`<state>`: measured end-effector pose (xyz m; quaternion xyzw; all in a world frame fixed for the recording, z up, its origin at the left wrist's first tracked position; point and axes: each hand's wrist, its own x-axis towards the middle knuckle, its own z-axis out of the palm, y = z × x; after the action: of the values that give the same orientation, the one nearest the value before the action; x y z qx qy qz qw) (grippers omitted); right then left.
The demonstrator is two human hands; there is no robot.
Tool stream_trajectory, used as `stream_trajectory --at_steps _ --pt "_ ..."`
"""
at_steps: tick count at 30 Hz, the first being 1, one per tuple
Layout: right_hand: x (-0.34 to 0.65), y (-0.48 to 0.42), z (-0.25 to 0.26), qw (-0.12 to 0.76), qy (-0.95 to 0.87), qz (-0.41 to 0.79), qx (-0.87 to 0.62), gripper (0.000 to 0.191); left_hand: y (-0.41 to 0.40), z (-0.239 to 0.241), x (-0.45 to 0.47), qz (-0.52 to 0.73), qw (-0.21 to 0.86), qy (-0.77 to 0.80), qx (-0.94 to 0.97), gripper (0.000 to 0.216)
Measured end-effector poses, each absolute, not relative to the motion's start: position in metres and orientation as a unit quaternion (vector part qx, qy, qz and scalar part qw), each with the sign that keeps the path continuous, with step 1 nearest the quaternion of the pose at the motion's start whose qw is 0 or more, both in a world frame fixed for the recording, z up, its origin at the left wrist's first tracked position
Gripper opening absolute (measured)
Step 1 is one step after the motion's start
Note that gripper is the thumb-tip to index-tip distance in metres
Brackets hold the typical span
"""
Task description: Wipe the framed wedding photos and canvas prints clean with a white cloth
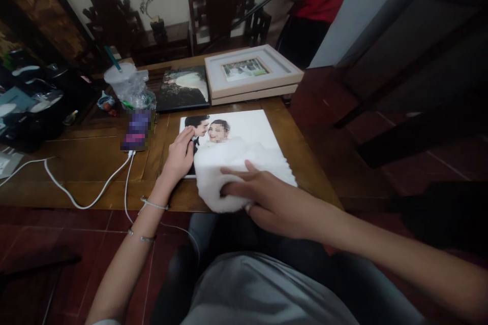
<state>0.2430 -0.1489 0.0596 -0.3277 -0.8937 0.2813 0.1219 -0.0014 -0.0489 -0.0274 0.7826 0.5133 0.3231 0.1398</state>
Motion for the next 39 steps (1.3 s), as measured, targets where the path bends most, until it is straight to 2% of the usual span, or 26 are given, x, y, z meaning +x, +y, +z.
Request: stream_trajectory --at_steps 4,12,17,22,26,30,34,39 --pt "0.251 -0.145 0.062 0.129 -0.884 0.324 -0.311 0.050 -0.049 -0.027 -0.001 0.328 0.143 0.510 0.783 0.044" --pt "0.232 -0.053 0.062 0.192 -0.868 0.276 -0.366 0.031 -0.048 -0.027 -0.005 0.324 0.143 0.500 0.790 0.044" --pt "0.214 -0.022 0.061 0.211 -0.835 0.295 -0.414 0.030 -0.048 -0.026 -0.004 0.331 0.141 0.506 0.784 0.041" --pt "0.198 -0.051 0.050 0.139 -0.867 0.167 -0.449 0.048 -0.047 -0.024 -0.003 0.343 0.160 0.516 0.769 0.042" --pt "0.204 -0.104 0.049 0.077 -0.897 0.179 -0.398 0.049 -0.047 -0.024 -0.004 0.345 0.172 0.520 0.762 0.043" --pt "0.228 -0.151 0.061 0.079 -0.906 0.262 -0.323 0.048 -0.049 -0.025 -0.002 0.339 0.156 0.516 0.771 0.042" --pt "0.254 -0.158 0.066 0.103 -0.881 0.333 -0.319 0.050 -0.051 -0.024 -0.002 0.326 0.148 0.507 0.784 0.042" --pt "0.274 -0.115 0.056 0.161 -0.858 0.294 -0.389 0.041 -0.052 -0.023 -0.002 0.315 0.143 0.513 0.786 0.044"
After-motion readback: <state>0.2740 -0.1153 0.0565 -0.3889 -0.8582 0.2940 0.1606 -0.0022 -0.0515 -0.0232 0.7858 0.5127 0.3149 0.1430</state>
